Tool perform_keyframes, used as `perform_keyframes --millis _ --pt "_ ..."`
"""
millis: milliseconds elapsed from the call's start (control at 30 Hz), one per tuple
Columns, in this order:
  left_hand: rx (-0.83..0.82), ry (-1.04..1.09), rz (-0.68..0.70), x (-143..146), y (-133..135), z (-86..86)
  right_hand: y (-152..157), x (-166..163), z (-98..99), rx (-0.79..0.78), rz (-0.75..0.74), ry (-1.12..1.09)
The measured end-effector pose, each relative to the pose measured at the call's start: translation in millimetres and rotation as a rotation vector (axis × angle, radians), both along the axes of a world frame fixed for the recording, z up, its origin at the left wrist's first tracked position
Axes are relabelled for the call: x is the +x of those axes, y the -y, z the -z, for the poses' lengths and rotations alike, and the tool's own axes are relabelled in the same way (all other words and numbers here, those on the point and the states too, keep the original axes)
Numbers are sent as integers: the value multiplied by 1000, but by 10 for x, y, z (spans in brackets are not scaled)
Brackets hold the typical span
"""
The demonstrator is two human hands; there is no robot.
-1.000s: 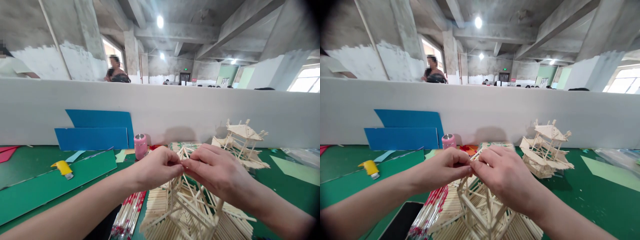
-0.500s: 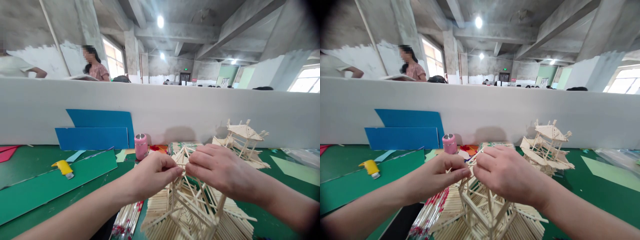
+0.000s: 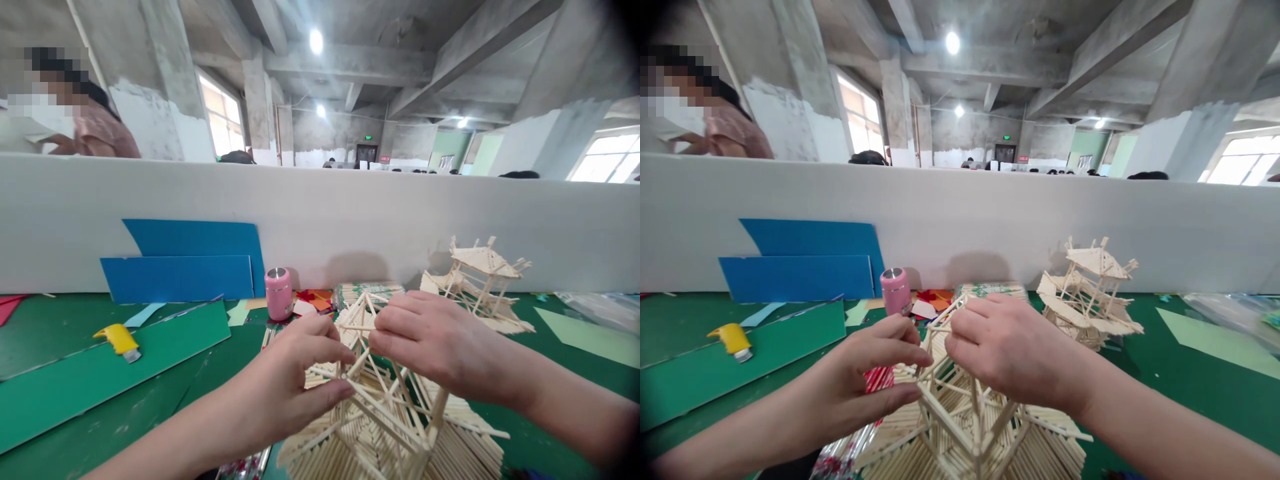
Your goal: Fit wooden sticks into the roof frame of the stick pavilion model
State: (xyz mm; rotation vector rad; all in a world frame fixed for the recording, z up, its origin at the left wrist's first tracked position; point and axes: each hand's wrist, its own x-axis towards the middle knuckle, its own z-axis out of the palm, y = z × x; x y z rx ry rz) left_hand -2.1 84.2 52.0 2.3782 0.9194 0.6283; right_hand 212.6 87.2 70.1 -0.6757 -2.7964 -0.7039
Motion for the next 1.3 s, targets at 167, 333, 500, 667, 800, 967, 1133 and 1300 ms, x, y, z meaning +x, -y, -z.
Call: perform_keyframes --millis 167,333,500,667,800,967,1133,1300 --pt "-25 -24 7 5 6 -21 -5 -2 14 -32 12 -13" --pt "-41 -20 15 -1 18 -34 -8 -3 20 -39 17 -23" --pt "-46 -25 17 12 4 -37 -8 11 22 -33 33 -37" --pt "-50 -28 21 7 11 -21 -9 -3 11 -51 41 -26" --pt "-51 -36 16 6 18 -20 -1 -6 7 -61 41 -31" --pt "-59 -40 12 14 -2 -28 21 4 7 -76 39 -35" --pt "-59 -32 10 5 2 -20 32 -1 3 -96 61 -11" --pt "-67 -40 12 6 9 -23 23 -2 7 -122 95 -19"
